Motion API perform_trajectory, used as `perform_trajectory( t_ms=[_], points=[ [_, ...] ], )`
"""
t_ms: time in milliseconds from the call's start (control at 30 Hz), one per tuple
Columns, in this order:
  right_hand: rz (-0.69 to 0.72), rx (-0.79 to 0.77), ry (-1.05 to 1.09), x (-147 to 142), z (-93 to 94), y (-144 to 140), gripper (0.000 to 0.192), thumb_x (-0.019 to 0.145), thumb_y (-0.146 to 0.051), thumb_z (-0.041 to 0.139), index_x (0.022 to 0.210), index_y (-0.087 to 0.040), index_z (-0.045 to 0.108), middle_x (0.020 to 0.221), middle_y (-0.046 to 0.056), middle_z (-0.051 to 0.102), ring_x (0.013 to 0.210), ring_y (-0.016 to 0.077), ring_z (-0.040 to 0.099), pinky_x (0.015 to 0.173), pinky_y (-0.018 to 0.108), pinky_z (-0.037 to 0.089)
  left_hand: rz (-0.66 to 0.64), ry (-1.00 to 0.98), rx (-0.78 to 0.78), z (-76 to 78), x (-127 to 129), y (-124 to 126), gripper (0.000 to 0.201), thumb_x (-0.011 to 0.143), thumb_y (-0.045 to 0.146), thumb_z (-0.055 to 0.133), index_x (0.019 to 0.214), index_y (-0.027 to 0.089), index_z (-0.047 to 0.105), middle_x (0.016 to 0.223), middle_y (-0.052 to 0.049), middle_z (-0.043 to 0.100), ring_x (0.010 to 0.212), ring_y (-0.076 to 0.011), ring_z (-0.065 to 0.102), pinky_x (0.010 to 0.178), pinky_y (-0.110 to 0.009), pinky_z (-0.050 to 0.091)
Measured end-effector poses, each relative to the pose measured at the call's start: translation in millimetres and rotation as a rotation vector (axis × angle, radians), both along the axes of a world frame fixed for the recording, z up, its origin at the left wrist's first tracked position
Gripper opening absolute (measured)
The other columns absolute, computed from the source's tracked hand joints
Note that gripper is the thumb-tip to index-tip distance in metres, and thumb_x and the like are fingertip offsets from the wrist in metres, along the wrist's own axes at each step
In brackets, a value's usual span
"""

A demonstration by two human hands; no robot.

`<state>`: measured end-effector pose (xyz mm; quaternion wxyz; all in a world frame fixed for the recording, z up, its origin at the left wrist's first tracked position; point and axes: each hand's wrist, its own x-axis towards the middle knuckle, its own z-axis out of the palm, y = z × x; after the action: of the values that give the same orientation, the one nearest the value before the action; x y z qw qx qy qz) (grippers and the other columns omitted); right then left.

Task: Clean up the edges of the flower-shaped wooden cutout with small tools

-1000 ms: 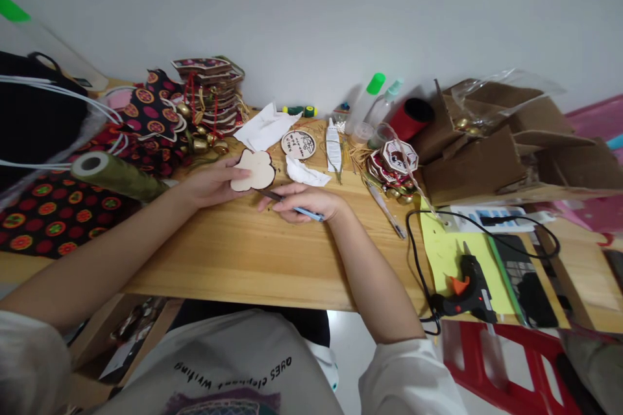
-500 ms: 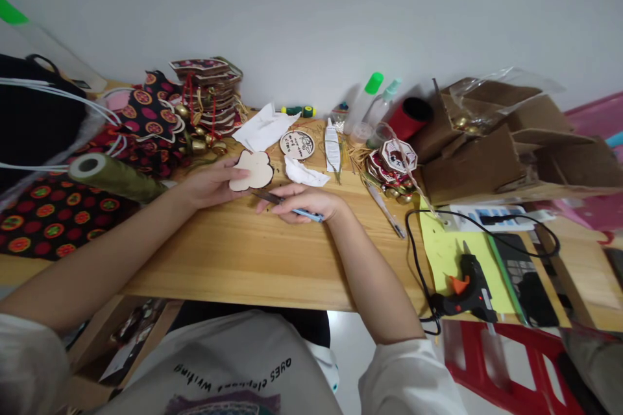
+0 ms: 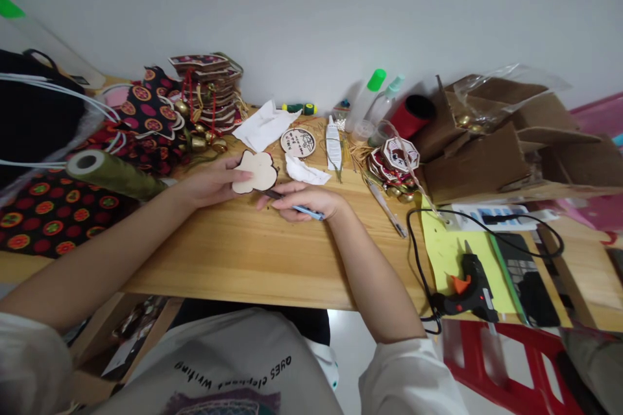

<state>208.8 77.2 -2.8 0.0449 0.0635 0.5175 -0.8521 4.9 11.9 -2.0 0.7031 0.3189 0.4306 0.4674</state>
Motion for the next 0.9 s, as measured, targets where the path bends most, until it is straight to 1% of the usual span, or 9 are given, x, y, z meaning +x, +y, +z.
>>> perform_trajectory(
  t_ms=[100, 200, 533, 733, 900],
  points=[
    [0.011, -0.002, 0.000, -0.4, 0.5, 0.0, 0.027, 0.082, -0.023, 0.052, 0.103, -0.005, 0.053, 0.038, -0.011, 0.040, 0.029, 0.0023, 0.028, 0.035, 0.017, 0.017, -0.003, 0.021, 0.002, 0.7, 0.7, -0.5, 0.044, 0.062, 0.017, 0.073, 0.104, 0.016, 0.063, 0.106, -0.009, 0.069, 0.095, -0.0200, 0.064, 0.080, -0.025, 0.051],
    [0.026, -0.004, -0.012, -0.6, 1.7, 0.0, 0.028, 0.082, -0.024, 0.053, 0.103, -0.005, 0.053, 0.039, -0.011, 0.040, 0.029, 0.0021, 0.028, 0.035, 0.018, 0.017, -0.018, 0.029, 0.015, 1.7, 1.2, -0.9, 0.043, 0.061, 0.018, 0.073, 0.104, 0.015, 0.063, 0.104, -0.009, 0.070, 0.097, -0.0211, 0.064, 0.081, -0.026, 0.051],
    [0.028, 0.007, -0.043, -1.9, 3.5, -0.4, 0.030, 0.080, -0.026, 0.056, 0.101, -0.006, 0.052, 0.038, -0.011, 0.041, 0.030, 0.0022, 0.028, 0.036, 0.018, 0.016, -0.022, 0.023, 0.021, 1.4, 1.5, -1.1, 0.040, 0.064, 0.019, 0.071, 0.103, 0.015, 0.063, 0.101, -0.009, 0.070, 0.092, -0.0193, 0.065, 0.079, -0.025, 0.051],
    [0.005, 0.048, -0.055, -3.4, 4.2, -1.7, 0.030, 0.078, -0.027, 0.058, 0.100, -0.006, 0.052, 0.039, -0.011, 0.041, 0.030, 0.0022, 0.029, 0.036, 0.018, 0.017, -0.014, 0.054, 0.017, 1.9, 1.2, -1.2, 0.041, 0.067, 0.019, 0.067, 0.108, 0.016, 0.062, 0.098, -0.007, 0.070, 0.090, -0.0183, 0.065, 0.081, -0.026, 0.050],
    [-0.018, 0.112, -0.068, -6.2, 7.7, -5.7, 0.027, 0.078, -0.026, 0.057, 0.096, -0.007, 0.053, 0.040, -0.011, 0.041, 0.032, 0.0023, 0.031, 0.037, 0.018, 0.020, 0.004, 0.047, 0.006, 3.0, 3.7, -1.6, 0.039, 0.066, 0.017, 0.067, 0.105, 0.016, 0.063, 0.097, -0.006, 0.071, 0.088, -0.0167, 0.065, 0.079, -0.024, 0.050]
  ],
)
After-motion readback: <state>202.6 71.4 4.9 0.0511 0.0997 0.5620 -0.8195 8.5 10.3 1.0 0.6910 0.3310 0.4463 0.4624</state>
